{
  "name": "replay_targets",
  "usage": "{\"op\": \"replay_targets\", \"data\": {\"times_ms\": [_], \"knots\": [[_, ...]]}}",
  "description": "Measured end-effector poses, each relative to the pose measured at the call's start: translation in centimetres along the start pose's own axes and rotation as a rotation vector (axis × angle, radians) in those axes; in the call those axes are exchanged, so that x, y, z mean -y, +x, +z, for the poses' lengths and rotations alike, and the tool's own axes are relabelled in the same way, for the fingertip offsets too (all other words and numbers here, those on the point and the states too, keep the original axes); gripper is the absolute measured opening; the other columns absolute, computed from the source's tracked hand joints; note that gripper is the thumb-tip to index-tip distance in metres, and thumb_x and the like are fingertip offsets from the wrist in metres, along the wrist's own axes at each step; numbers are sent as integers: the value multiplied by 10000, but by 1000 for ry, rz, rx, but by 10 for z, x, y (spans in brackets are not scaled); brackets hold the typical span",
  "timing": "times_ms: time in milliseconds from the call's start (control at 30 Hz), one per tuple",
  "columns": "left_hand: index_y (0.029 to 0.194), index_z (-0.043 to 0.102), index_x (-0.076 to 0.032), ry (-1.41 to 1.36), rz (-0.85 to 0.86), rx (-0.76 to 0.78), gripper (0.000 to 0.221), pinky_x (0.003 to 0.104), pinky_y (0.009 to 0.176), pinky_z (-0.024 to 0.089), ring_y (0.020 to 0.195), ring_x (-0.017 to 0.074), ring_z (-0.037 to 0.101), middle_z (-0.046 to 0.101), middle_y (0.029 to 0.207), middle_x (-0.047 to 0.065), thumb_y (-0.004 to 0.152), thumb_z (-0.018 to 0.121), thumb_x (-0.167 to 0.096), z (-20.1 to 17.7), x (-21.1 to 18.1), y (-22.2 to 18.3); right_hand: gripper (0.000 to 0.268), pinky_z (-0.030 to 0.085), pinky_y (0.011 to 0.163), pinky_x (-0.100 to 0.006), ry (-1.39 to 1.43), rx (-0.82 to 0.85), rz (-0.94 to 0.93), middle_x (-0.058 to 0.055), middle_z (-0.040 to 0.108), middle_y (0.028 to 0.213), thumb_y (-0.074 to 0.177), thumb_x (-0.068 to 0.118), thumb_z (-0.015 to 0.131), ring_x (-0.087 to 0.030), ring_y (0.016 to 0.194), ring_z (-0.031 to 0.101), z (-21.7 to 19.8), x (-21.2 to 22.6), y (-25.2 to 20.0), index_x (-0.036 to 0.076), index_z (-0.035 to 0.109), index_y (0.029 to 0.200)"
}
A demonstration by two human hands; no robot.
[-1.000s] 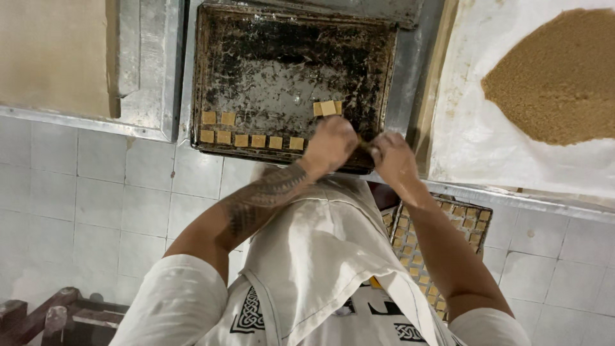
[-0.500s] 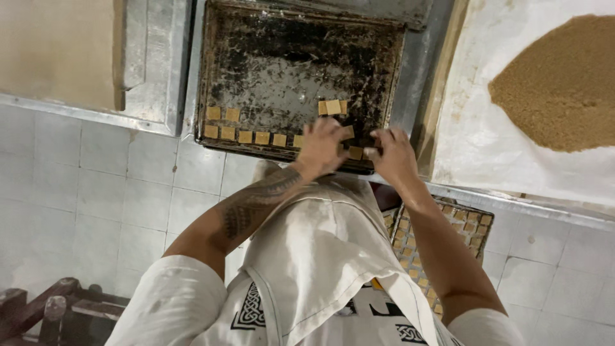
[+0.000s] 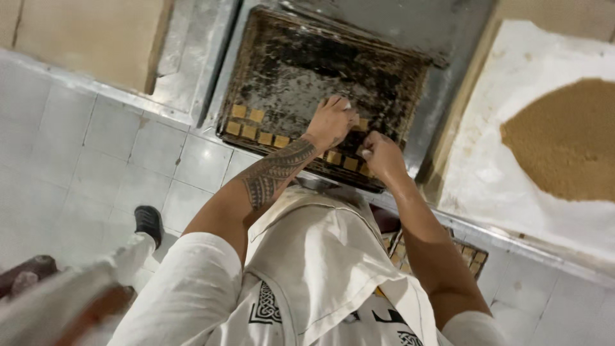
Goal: The person picks up square pieces of dough from a metal table and places them in a grid pattern onto a dark baking tray.
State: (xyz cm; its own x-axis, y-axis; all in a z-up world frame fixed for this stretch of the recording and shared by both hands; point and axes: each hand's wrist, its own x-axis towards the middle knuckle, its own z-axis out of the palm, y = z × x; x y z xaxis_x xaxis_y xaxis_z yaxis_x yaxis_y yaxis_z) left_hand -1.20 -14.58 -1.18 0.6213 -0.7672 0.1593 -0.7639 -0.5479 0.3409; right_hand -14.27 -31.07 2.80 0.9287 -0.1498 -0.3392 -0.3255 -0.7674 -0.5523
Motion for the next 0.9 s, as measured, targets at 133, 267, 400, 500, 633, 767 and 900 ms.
{"op": "replay_targets", "data": {"times_ms": [133,267,400,500,633,767,900], "knots": [[1217,621,-82,-148,-122,209,384,543,1077,390,1252,343,465,545,1263,136,975,682,-374,-9,12,-5,313,536,807,-509,113,-43,37,-183,732,1062,907,201,735,-371,969,696,-8,11,-5,49,658,1169],[1224,626,-105,-1,39,186,377,537,971,404,1203,340,464,548,1245,130,887,688,-262,5,20,2,347,548,845,-490,64,0,190,-193,732,1118,941,260,742,-374,1005,711,-13,18,-9,64,655,1214],[1127,673,-109,-813,26,123,179,521,989,395,1169,320,495,624,1225,118,986,653,-218,35,34,5,346,553,864,-472,33,-102,127,-178,747,1148,913,236,751,-363,1073,711,-4,20,-9,67,673,1205],[1123,683,-134,-527,-70,308,176,481,983,394,1170,300,478,590,1235,105,958,638,-178,36,50,13,386,553,870,-473,-40,-158,135,-188,747,1134,906,239,761,-383,1061,708,2,25,3,67,670,1239],[1167,670,-50,-419,89,-53,452,649,932,362,1257,460,399,548,1253,200,786,762,-274,14,62,12,428,554,858,-469,-47,-182,148,-213,736,1121,901,204,755,-397,1034,709,9,39,12,43,657,1286],[1235,671,-122,-236,-59,361,305,572,1055,386,1248,372,427,529,1297,179,937,672,-192,-6,53,26,355,556,867,-423,36,-220,160,-193,758,1071,896,191,744,-338,1001,739,12,65,7,46,703,1217],[1100,711,-108,-196,28,381,221,594,1080,387,1281,376,445,540,1329,169,923,689,-238,-11,45,40,342,553,818,-416,82,-206,311,-166,755,1080,910,203,713,-323,921,747,16,87,-10,67,710,1224]]}}
